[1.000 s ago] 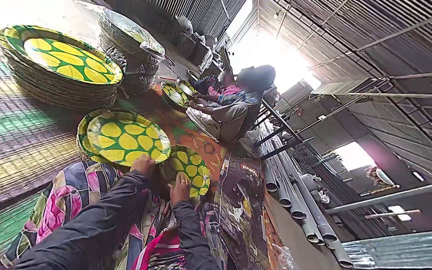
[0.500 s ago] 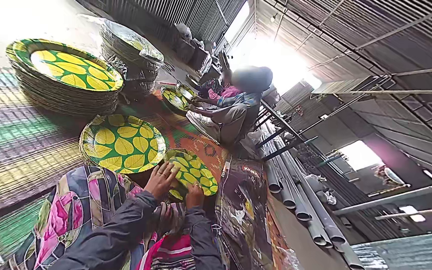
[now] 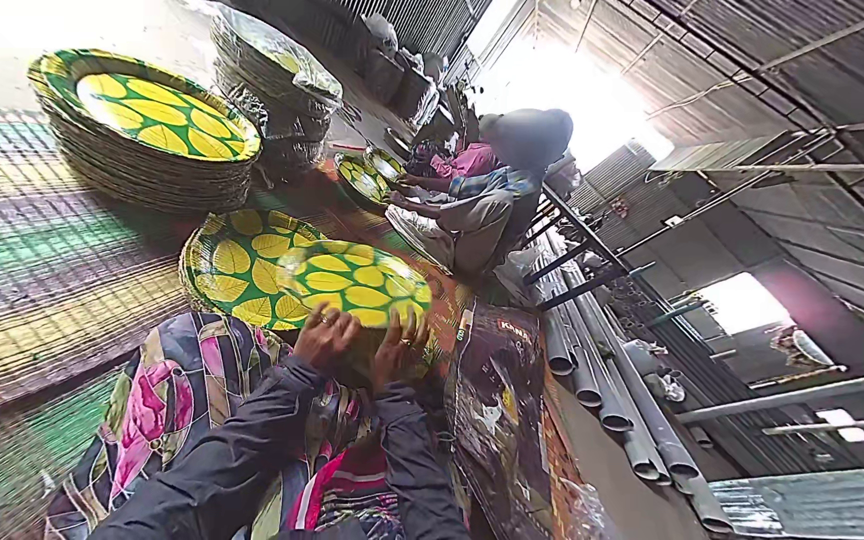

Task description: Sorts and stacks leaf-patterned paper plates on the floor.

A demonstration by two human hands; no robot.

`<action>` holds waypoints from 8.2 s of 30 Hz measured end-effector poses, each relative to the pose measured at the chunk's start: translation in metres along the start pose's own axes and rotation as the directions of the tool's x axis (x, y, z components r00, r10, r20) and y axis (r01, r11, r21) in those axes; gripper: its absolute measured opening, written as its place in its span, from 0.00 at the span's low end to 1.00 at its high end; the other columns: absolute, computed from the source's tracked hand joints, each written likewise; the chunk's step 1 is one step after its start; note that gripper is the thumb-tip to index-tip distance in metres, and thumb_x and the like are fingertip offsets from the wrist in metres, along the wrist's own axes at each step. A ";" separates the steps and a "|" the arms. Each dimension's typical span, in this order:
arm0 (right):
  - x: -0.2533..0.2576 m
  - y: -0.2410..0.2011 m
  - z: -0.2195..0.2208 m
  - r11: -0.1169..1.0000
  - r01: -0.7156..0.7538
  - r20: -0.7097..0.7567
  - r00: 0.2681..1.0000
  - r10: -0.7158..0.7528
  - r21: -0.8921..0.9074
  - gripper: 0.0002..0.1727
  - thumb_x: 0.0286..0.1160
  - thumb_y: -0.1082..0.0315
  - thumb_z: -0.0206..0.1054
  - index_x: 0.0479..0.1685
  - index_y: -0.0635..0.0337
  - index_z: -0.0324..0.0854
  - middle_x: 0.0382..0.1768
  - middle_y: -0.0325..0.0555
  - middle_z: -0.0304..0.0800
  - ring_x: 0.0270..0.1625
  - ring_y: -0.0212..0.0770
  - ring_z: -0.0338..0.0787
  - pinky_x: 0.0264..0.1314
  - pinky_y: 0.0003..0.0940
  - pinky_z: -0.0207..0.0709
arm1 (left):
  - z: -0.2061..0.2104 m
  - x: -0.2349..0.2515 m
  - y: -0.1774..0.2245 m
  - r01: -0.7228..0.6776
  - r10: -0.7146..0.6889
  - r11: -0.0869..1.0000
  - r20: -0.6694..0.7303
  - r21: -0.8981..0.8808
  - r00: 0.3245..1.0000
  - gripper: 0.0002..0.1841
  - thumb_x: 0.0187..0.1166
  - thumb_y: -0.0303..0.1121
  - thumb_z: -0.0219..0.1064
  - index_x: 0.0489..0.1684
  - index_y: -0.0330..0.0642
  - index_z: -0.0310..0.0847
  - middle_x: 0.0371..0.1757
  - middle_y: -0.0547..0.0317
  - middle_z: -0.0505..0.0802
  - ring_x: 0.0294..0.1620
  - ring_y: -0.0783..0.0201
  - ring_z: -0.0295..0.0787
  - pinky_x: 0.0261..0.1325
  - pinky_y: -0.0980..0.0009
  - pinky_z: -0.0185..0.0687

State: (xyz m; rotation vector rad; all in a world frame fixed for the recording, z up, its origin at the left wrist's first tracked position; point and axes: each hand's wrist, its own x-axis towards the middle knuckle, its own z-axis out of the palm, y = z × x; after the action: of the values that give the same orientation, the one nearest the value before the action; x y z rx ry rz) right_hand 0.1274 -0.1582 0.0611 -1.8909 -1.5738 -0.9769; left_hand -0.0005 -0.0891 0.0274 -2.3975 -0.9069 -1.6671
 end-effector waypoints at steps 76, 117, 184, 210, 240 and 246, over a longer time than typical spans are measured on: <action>-0.077 0.031 0.028 0.948 -0.235 0.890 0.354 0.289 -0.215 0.29 0.91 0.63 0.56 0.90 0.57 0.65 0.84 0.59 0.73 0.86 0.58 0.73 0.87 0.54 0.65 | 0.024 0.023 -0.065 0.703 -0.605 0.654 0.751 0.280 0.264 0.28 0.78 0.40 0.75 0.72 0.29 0.80 0.70 0.24 0.85 0.79 0.26 0.76 0.74 0.26 0.70; -0.076 0.021 0.037 0.929 -0.229 0.880 0.316 0.354 -0.292 0.26 0.95 0.57 0.48 0.79 0.65 0.76 0.77 0.64 0.80 0.80 0.59 0.80 0.84 0.53 0.69 | 0.035 0.019 -0.024 0.452 -0.376 0.845 0.919 0.285 0.123 0.28 0.86 0.30 0.62 0.83 0.24 0.67 0.92 0.27 0.60 0.93 0.28 0.50 0.80 0.23 0.58; -0.057 0.041 0.000 0.917 -0.371 0.701 0.615 0.361 -0.147 0.19 0.89 0.74 0.52 0.68 0.68 0.84 0.65 0.65 0.90 0.71 0.63 0.87 0.78 0.57 0.75 | 0.025 0.010 -0.020 0.434 -0.238 0.893 0.690 -0.122 0.684 0.49 0.64 0.33 0.85 0.92 0.43 0.62 0.85 0.26 0.72 0.90 0.26 0.58 0.85 0.22 0.44; -0.066 0.006 0.022 0.943 -0.181 0.917 0.244 0.317 -0.278 0.20 0.87 0.76 0.53 0.73 0.68 0.80 0.74 0.64 0.82 0.81 0.60 0.79 0.84 0.53 0.70 | 0.021 0.015 -0.045 0.485 -0.572 0.785 0.753 0.387 0.325 0.12 0.83 0.21 0.62 0.57 0.26 0.88 0.75 0.31 0.84 0.82 0.31 0.73 0.77 0.30 0.67; 0.016 -0.012 0.025 0.898 -0.098 0.096 0.993 0.063 0.428 0.16 0.78 0.79 0.59 0.57 0.80 0.86 0.59 0.72 0.92 0.67 0.68 0.89 0.78 0.58 0.75 | 0.029 -0.001 -0.010 -0.072 0.017 0.971 -0.236 -0.228 0.972 0.28 0.84 0.56 0.59 0.81 0.56 0.76 0.87 0.52 0.77 0.94 0.46 0.57 0.89 0.29 0.29; -0.021 0.013 0.033 0.934 -0.343 0.528 0.813 0.245 0.095 0.28 0.80 0.64 0.69 0.74 0.76 0.75 0.68 0.72 0.85 0.75 0.69 0.83 0.83 0.57 0.70 | 0.036 0.006 -0.028 0.133 -0.110 0.957 0.101 -0.256 0.989 0.36 0.75 0.53 0.73 0.81 0.43 0.76 0.79 0.40 0.83 0.89 0.34 0.66 0.86 0.21 0.40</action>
State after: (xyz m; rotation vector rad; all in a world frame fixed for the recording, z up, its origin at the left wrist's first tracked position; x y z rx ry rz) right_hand 0.1451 -0.1493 0.0247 -2.2839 -1.4997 -0.1808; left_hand 0.0164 -0.0492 0.0107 -2.6516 -0.9148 -1.8475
